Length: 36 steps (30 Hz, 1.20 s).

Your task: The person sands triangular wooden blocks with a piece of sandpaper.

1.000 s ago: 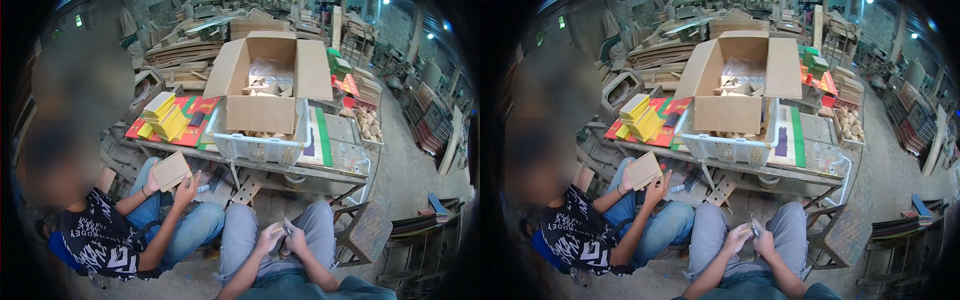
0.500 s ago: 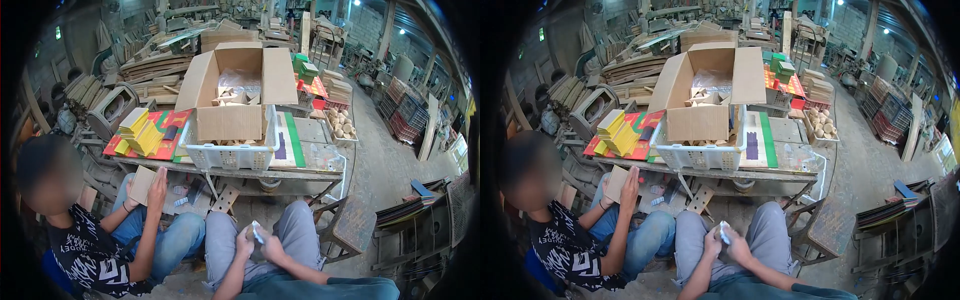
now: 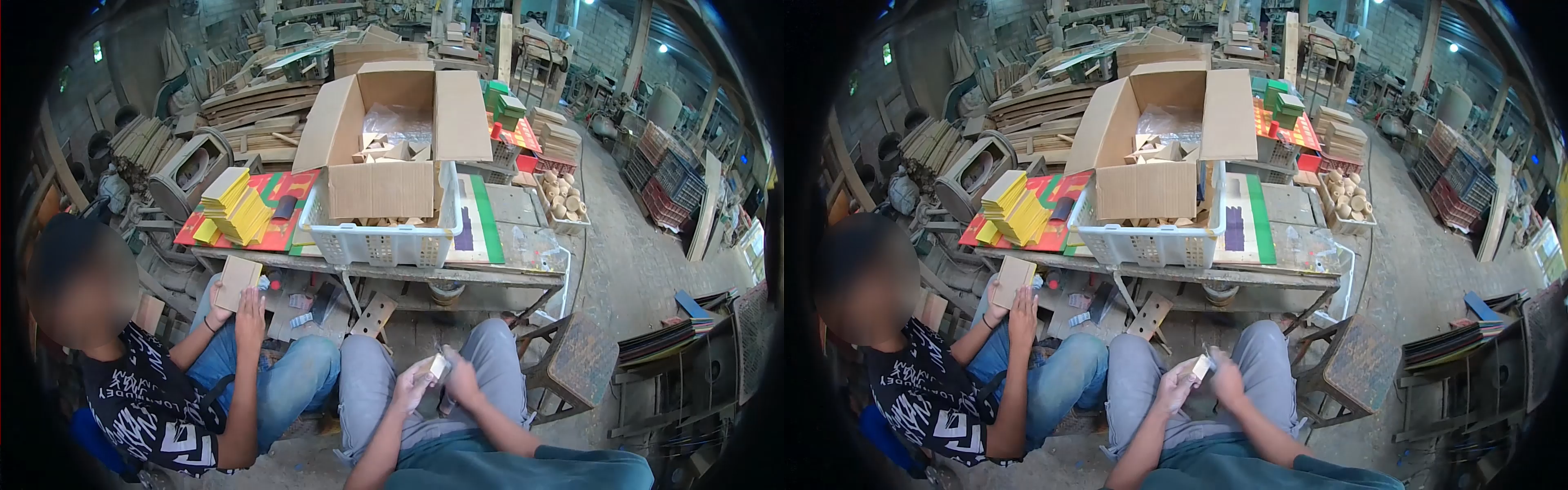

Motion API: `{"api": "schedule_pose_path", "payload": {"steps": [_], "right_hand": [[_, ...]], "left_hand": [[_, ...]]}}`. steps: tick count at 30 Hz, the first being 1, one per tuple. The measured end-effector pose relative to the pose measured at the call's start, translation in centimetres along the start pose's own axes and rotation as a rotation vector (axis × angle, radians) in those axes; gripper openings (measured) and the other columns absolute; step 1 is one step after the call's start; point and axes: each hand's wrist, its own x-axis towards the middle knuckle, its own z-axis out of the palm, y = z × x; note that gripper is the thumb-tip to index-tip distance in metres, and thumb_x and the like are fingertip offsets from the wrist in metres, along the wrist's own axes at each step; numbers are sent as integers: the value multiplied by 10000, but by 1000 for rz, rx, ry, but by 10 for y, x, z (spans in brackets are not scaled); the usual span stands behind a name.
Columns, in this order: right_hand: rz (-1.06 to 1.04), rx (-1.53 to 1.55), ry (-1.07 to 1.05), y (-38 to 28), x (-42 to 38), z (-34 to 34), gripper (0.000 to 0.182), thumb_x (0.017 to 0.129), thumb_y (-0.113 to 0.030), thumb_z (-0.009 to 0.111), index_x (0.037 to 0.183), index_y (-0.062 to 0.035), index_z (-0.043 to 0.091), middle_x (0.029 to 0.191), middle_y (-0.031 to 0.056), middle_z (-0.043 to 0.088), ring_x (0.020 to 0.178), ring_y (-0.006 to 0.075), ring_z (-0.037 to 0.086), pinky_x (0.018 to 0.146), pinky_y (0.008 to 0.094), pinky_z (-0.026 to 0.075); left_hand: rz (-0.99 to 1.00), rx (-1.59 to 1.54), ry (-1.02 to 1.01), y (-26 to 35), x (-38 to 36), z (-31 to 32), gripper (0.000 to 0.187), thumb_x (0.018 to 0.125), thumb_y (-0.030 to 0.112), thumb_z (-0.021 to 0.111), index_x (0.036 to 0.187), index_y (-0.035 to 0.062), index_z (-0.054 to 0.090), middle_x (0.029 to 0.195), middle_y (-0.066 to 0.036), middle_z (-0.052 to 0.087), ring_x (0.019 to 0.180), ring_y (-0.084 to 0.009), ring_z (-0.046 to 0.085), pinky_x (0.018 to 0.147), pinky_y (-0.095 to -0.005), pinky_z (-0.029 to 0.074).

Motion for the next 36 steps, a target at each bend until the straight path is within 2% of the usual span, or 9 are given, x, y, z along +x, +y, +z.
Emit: {"api": "schedule_pose_path", "payload": {"steps": [1,3,5,9,15,23,29,31,36], "right_hand": [[287,-26,-234,-2,15,-19,424,742,60,509,1164,57,553,1202,263,560,1140,363,548,977,364,432],[-101,150,142,-3,10,-22,443,737,87,455,1172,69,541,1243,256,543,1203,349,510,1005,350,408],[-206,165,141,-9,-1,-17,486,720,108,436,1194,66,532,1265,253,530,1233,346,484,1026,350,387],[-410,94,-70,-50,-33,-23,660,620,176,437,1259,27,515,1303,230,508,1276,367,431,1089,391,324],[-87,132,179,30,8,-4,601,679,176,409,1254,42,518,1259,243,543,1254,306,475,1058,342,357],[167,300,-9,20,1,-1,693,643,163,351,1294,-8,518,1207,215,598,1174,242,554,964,252,387],[-308,258,114,-13,-18,-10,744,633,181,390,1340,-35,469,1304,215,518,1275,288,463,1060,316,332],[-445,144,-109,-13,-29,-4,723,653,164,453,1349,-31,443,1370,201,452,1333,314,374,1111,371,285],[-304,84,-37,11,-10,11,698,669,154,465,1338,-47,464,1338,226,469,1252,340,459,1045,358,378]], "left_hand": [[-21,-147,-138,3,0,-1,384,924,82,558,1292,-11,499,1095,-74,611,899,-113,585,787,-243,478],[-1,-118,-54,5,3,0,417,905,64,585,1296,-31,475,1135,-78,595,891,-130,580,775,-261,476],[-9,-1,159,-7,9,-9,414,906,62,584,1295,-28,477,1099,-69,607,887,-129,582,775,-263,479],[-16,136,131,-4,6,0,411,906,156,625,1249,-41,514,1028,-70,627,822,-114,591,732,-251,491],[-27,-463,-237,20,-5,-1,472,902,139,601,1315,-24,442,1146,-117,584,900,-186,574,786,-305,460],[-71,-478,40,2,5,-13,348,843,137,651,1132,11,503,978,-106,594,763,-179,572,649,-309,459],[-188,-2,301,-6,6,-5,320,864,79,627,1161,-29,579,929,-56,628,726,-98,576,637,-229,485],[-198,61,312,-1,6,2,299,883,72,605,1161,-35,584,927,-49,633,714,-92,571,631,-229,482],[-181,-154,15,-15,14,-15,319,907,120,608,1186,-28,566,927,-41,631,737,-103,588,635,-233,487]]}}
